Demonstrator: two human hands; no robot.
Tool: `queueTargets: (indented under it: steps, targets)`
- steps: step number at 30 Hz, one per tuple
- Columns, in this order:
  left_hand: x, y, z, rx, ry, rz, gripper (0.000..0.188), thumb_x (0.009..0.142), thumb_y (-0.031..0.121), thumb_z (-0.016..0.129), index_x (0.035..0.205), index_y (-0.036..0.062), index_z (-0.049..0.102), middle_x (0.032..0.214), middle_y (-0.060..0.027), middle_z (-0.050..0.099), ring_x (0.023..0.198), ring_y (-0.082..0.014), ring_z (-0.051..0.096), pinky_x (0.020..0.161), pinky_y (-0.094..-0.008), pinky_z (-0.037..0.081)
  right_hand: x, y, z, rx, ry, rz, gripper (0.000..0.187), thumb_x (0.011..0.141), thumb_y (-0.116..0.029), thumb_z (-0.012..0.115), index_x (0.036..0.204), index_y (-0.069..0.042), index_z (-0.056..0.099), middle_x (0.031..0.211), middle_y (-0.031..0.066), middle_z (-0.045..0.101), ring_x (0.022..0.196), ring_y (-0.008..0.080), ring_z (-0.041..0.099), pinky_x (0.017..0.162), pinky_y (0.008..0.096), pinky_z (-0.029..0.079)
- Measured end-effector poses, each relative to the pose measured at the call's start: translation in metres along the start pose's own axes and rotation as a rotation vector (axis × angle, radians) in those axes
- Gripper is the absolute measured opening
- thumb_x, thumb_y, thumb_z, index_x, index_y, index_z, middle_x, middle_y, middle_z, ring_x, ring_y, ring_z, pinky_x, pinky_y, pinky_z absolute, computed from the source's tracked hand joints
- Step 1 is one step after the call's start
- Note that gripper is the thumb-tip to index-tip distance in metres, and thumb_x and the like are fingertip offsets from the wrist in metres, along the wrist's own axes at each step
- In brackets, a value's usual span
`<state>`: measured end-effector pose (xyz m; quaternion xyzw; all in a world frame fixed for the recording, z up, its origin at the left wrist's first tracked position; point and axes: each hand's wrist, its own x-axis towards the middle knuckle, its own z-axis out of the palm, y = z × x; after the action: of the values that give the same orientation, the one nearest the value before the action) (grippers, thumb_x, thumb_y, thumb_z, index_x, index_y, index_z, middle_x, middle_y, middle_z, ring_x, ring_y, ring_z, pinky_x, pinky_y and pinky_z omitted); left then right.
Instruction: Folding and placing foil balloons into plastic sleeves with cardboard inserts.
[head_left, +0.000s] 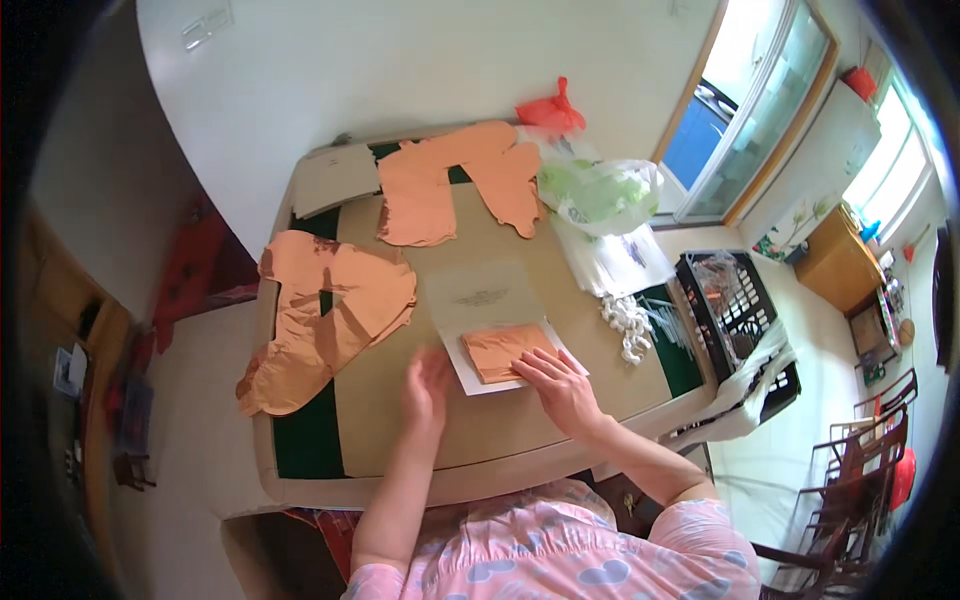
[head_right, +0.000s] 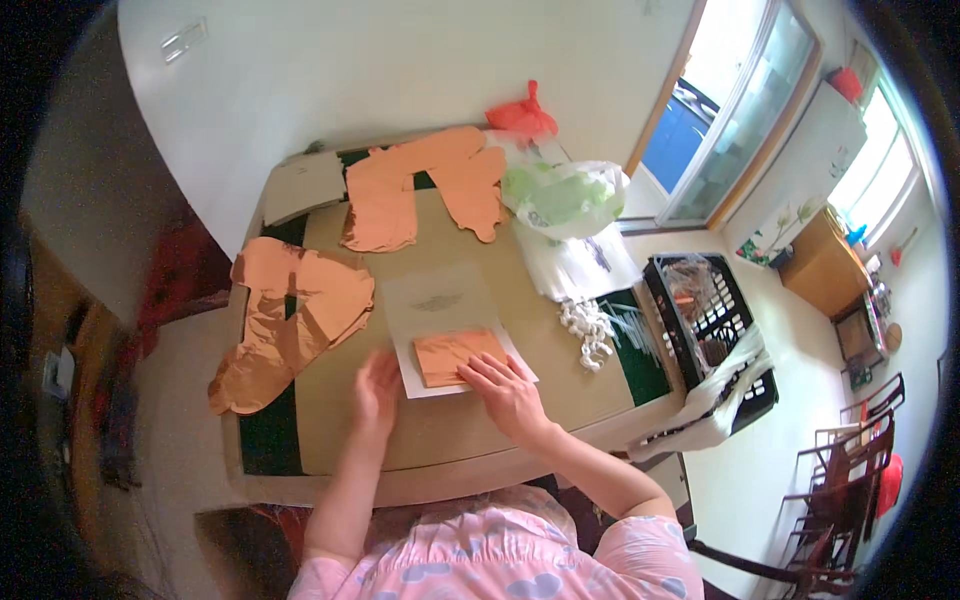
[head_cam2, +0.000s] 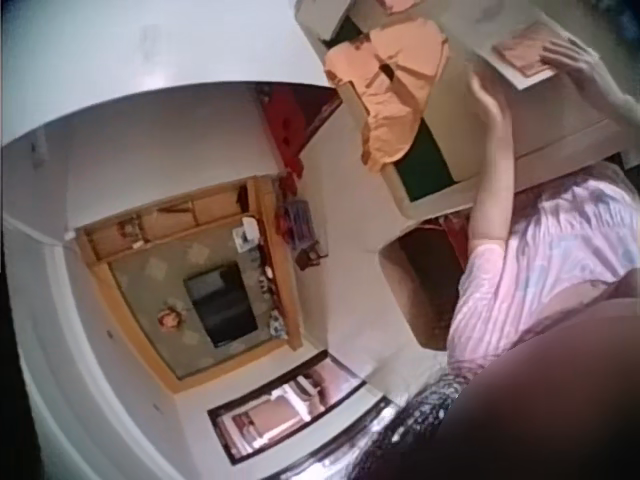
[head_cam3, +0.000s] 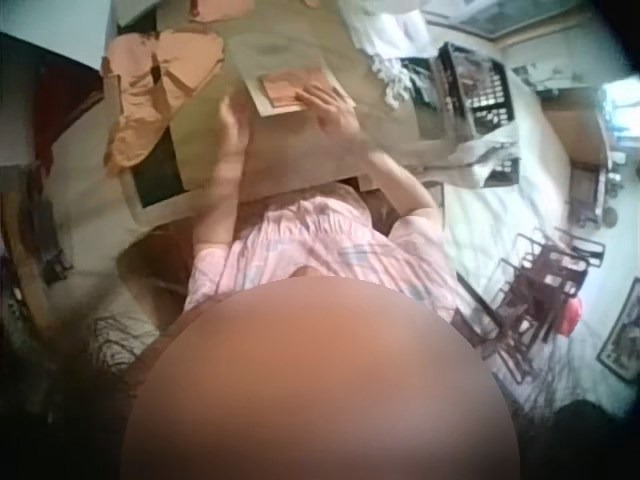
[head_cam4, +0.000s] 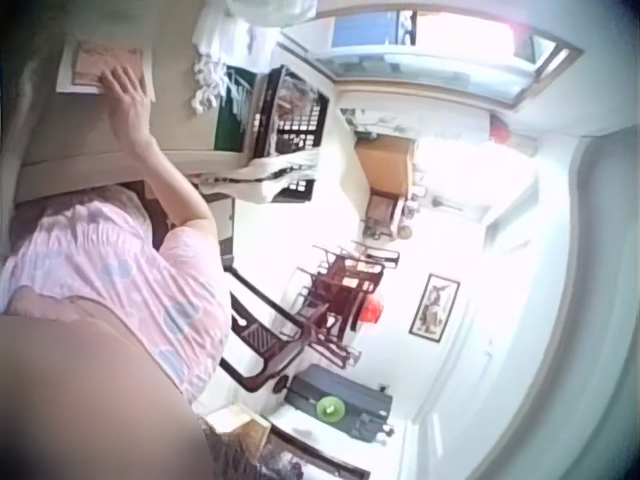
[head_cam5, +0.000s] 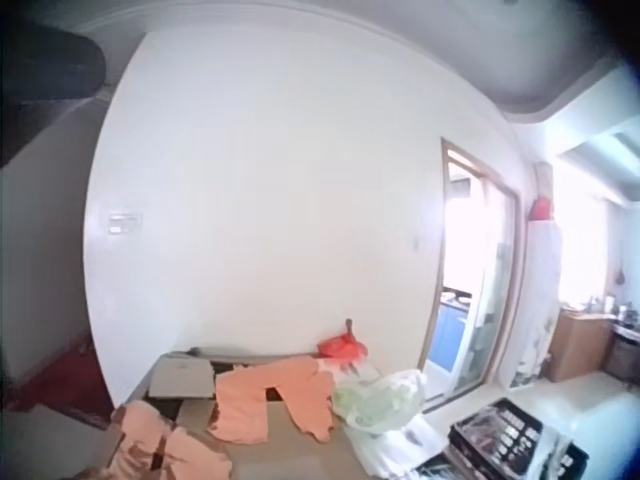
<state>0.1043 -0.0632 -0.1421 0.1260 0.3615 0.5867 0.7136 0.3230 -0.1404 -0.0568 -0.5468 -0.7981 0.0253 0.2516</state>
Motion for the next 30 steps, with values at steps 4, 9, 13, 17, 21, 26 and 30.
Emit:
queueTargets:
  steps: [4, 9, 13, 17, 21, 26, 30]
  targets:
    - [0.002, -0.027, 0.032, -0.305, -0.245, -0.181, 0.067, 0.096, 0.061, 0.029, 0.14, 0.0114, 0.042, 0.139, -0.0113, 0.048, 0.129, -0.0323, 0.046, 0.107, -0.0512, 0.037, 0.0, -0.009, 0.004, 0.053, -0.012, 0.023, 0.05, 0.082, -0.002, 0.056, 0.129, -0.017, 0.059, 0.131, 0.0093, 0.059, 0.126, 0.0265, 0.052, 0.107, 0.0468, 0.038]
    - [-0.004, -0.047, 0.043, -0.389, -0.468, -0.097, 0.071, 0.094, 0.066, 0.032, 0.142, 0.0138, 0.04, 0.142, -0.0109, 0.045, 0.127, -0.0304, 0.047, 0.105, -0.0484, 0.04, 0.002, -0.004, 0.014, 0.039, 0.044, 0.04, 0.051, 0.083, -0.003, 0.056, 0.132, -0.018, 0.056, 0.13, 0.0102, 0.059, 0.124, 0.0274, 0.054, 0.106, 0.0462, 0.039]
    - [-0.013, -0.043, 0.057, -0.322, -0.476, -0.168, 0.066, 0.097, 0.063, 0.026, 0.143, 0.0174, 0.038, 0.141, -0.0064, 0.047, 0.128, -0.0248, 0.047, 0.105, -0.0443, 0.039, 0.012, -0.009, 0.009, 0.053, 0.125, 0.065, 0.046, 0.084, 0.002, 0.055, 0.127, -0.015, 0.06, 0.127, 0.0113, 0.061, 0.122, 0.0291, 0.055, 0.104, 0.048, 0.042]
    - [-0.023, -0.051, 0.053, -0.231, -0.412, -0.134, 0.042, 0.1, 0.042, 0.042, 0.131, 0.0141, 0.048, 0.126, -0.0034, 0.056, 0.115, -0.0171, 0.055, 0.095, -0.0386, 0.046, 0.016, -0.005, 0.012, 0.09, 0.121, 0.073, 0.048, 0.083, 0.004, 0.053, 0.127, -0.014, 0.06, 0.127, 0.012, 0.061, 0.123, 0.0293, 0.055, 0.104, 0.0481, 0.041]
    - [-0.014, -0.052, 0.052, -0.01, -0.242, -0.037, 0.027, 0.098, 0.024, 0.051, 0.121, 0.011, 0.053, 0.112, -0.0045, 0.063, 0.101, -0.0148, 0.062, 0.087, -0.0344, 0.051, 0.013, -0.007, 0.012, 0.11, 0.074, 0.075, 0.049, 0.083, 0.004, 0.053, 0.127, -0.015, 0.06, 0.127, 0.0124, 0.061, 0.123, 0.0292, 0.054, 0.104, 0.048, 0.042]
    - [-0.006, -0.056, 0.06, 0.081, -0.187, -0.233, 0.027, 0.1, 0.02, 0.047, 0.124, 0.0081, 0.052, 0.114, -0.0074, 0.062, 0.098, -0.0178, 0.063, 0.082, -0.0341, 0.055, 0.011, -0.003, 0.021, 0.081, 0.059, 0.05, 0.05, 0.081, 0.003, 0.053, 0.126, -0.015, 0.061, 0.127, 0.0122, 0.061, 0.124, 0.0289, 0.054, 0.103, 0.0468, 0.042]
    - [-0.026, -0.068, 0.064, 0.15, -0.226, -0.213, 0.032, 0.1, 0.013, 0.041, 0.129, 0.004, 0.049, 0.119, -0.0134, 0.06, 0.101, -0.0224, 0.064, 0.085, -0.0375, 0.055, 0.014, 0.007, 0.031, 0.032, 0.129, 0.043, 0.049, 0.079, -0.002, 0.058, 0.126, -0.016, 0.062, 0.126, 0.0125, 0.062, 0.123, 0.0295, 0.054, 0.104, 0.0467, 0.041]
